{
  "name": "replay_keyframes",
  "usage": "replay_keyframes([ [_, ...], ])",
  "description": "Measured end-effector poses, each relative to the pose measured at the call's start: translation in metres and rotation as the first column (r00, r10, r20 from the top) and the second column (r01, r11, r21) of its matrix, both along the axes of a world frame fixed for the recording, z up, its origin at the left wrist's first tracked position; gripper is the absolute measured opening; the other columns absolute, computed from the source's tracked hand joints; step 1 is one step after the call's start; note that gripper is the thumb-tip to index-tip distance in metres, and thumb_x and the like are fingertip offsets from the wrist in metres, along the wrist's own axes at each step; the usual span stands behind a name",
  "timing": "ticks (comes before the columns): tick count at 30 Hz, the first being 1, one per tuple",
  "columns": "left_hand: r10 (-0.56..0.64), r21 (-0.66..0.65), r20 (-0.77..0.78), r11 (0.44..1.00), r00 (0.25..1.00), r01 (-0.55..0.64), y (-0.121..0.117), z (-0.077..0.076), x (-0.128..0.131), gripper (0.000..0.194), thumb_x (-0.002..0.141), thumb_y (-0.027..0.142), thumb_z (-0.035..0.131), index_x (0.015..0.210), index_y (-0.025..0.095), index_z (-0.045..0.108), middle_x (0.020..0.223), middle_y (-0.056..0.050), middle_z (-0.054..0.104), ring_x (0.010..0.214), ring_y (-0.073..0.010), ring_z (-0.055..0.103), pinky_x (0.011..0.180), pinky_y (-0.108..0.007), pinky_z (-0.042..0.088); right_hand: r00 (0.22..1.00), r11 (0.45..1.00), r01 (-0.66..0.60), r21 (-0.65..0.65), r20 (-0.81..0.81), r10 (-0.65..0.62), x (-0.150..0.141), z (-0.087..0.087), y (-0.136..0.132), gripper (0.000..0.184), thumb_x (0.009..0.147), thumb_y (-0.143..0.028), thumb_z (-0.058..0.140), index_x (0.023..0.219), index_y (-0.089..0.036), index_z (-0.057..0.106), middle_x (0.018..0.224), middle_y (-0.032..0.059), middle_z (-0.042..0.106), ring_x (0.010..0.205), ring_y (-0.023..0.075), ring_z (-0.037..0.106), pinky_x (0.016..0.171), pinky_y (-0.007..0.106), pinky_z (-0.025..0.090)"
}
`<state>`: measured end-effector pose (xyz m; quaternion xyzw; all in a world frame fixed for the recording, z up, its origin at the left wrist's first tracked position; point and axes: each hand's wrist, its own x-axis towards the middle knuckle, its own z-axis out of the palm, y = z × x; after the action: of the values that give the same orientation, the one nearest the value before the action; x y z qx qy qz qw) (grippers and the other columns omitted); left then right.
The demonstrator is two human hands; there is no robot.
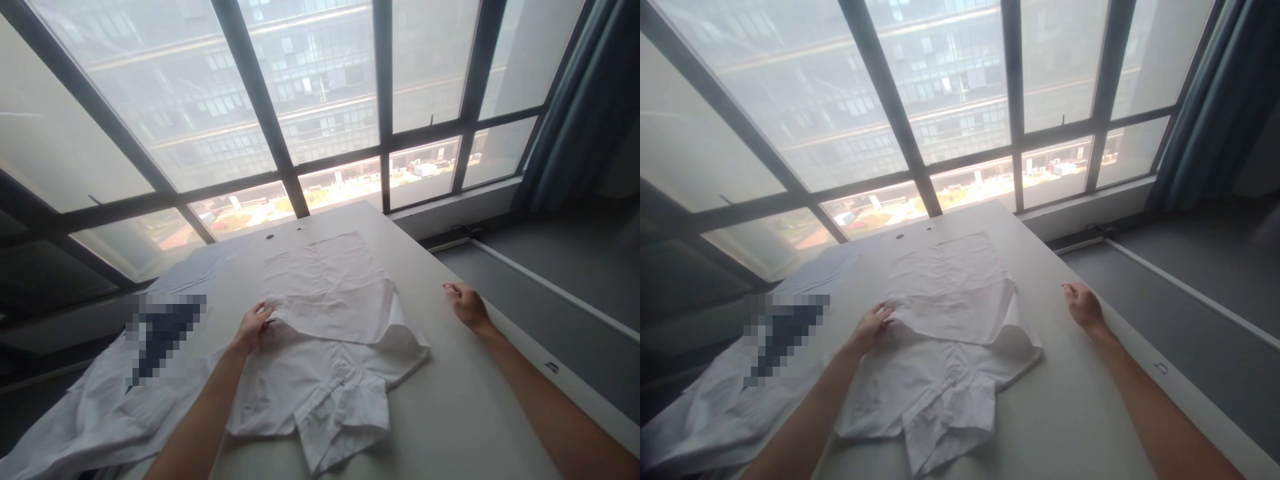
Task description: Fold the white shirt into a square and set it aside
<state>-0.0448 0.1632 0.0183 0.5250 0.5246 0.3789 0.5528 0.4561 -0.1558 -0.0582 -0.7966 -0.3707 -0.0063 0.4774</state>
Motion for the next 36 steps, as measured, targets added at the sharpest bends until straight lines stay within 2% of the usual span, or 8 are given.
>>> replay_keyframes([
  [4,0.050,-0.031,-0.006,0.998,0.999,-0.050,0.002,-0.002,-0.003,0.044,0.076,0.020,0.084,0.114,0.014,0.062,0.071,0.002,0.067,0.045,-0.0059,0.050,0.042,-0.016,0.037,0.997,0.998,-0.039,0.039,0.071,0.036,-0.015,0.008,0.003,0.034,0.090,-0.038,0.049,0.100,-0.015,0.072,0.104,0.0133,0.074,0.097,0.0272,0.068,0.092,0.042,0.052],
  [10,0.064,0.002,0.019,0.998,0.998,-0.064,0.016,0.016,0.005,0.038,0.074,0.016,0.082,0.109,0.015,0.066,0.082,-0.001,0.069,0.055,-0.0076,0.056,0.046,-0.016,0.039,0.893,0.918,-0.396,0.029,0.244,0.378,-0.070,0.031,0.012,0.024,0.093,-0.032,0.053,0.104,-0.020,0.072,0.107,0.0108,0.071,0.106,0.0269,0.063,0.097,0.044,0.049],
  [16,-0.031,0.144,0.085,0.989,0.996,0.019,0.046,0.069,0.028,0.048,0.069,0.023,0.086,0.113,0.020,0.068,0.098,-0.006,0.072,0.073,-0.0122,0.064,0.049,-0.016,0.040,0.791,0.823,-0.539,-0.179,0.229,0.567,-0.094,0.032,0.013,0.029,0.090,-0.028,0.060,0.116,-0.025,0.071,0.122,0.0099,0.067,0.114,0.0286,0.060,0.101,0.048,0.047],
  [21,-0.151,0.297,0.118,0.949,0.981,0.111,0.078,0.121,0.054,0.058,0.066,0.031,0.087,0.118,0.017,0.068,0.104,-0.008,0.073,0.078,-0.0137,0.066,0.057,-0.018,0.046,0.780,0.806,-0.542,-0.239,0.214,0.588,-0.089,0.028,0.012,0.032,0.089,-0.029,0.061,0.119,-0.025,0.069,0.127,0.0114,0.065,0.119,0.0294,0.058,0.102,0.048,0.046],
  [25,-0.193,0.388,0.044,0.908,0.980,0.161,0.102,0.144,0.068,0.060,0.067,0.040,0.086,0.119,0.018,0.069,0.108,-0.009,0.073,0.082,-0.0146,0.066,0.062,-0.021,0.048,0.780,0.806,-0.535,-0.254,0.220,0.587,-0.090,0.030,0.012,0.032,0.089,-0.029,0.061,0.120,-0.025,0.069,0.130,0.0113,0.064,0.123,0.0299,0.055,0.106,0.048,0.044],
  [30,-0.247,0.277,-0.259,0.907,0.934,0.317,0.121,0.141,0.060,0.066,0.060,0.045,0.090,0.117,0.019,0.070,0.109,-0.011,0.074,0.090,-0.0193,0.067,0.066,-0.024,0.050,0.780,0.800,-0.544,-0.253,0.198,0.594,-0.092,0.035,0.010,0.034,0.087,-0.030,0.064,0.121,-0.024,0.069,0.131,0.0110,0.063,0.124,0.0299,0.054,0.107,0.047,0.044],
  [33,-0.234,0.170,-0.491,0.919,0.839,0.356,0.118,0.120,0.047,0.066,0.053,0.046,0.091,0.109,0.016,0.070,0.096,-0.009,0.075,0.082,-0.0211,0.067,0.064,-0.026,0.050,0.779,0.795,-0.548,-0.261,0.186,0.599,-0.091,0.038,0.010,0.035,0.087,-0.028,0.064,0.121,-0.025,0.070,0.131,0.0105,0.063,0.125,0.0295,0.053,0.108,0.047,0.043],
  [36,-0.223,0.122,-0.589,0.926,0.777,0.358,0.108,0.093,0.036,0.058,0.055,0.041,0.086,0.104,0.013,0.070,0.081,-0.006,0.073,0.071,-0.0205,0.065,0.059,-0.028,0.051,0.773,0.786,-0.559,-0.263,0.177,0.609,-0.089,0.040,0.009,0.034,0.086,-0.027,0.064,0.120,-0.025,0.071,0.129,0.0100,0.064,0.124,0.0289,0.054,0.108,0.046,0.043],
])
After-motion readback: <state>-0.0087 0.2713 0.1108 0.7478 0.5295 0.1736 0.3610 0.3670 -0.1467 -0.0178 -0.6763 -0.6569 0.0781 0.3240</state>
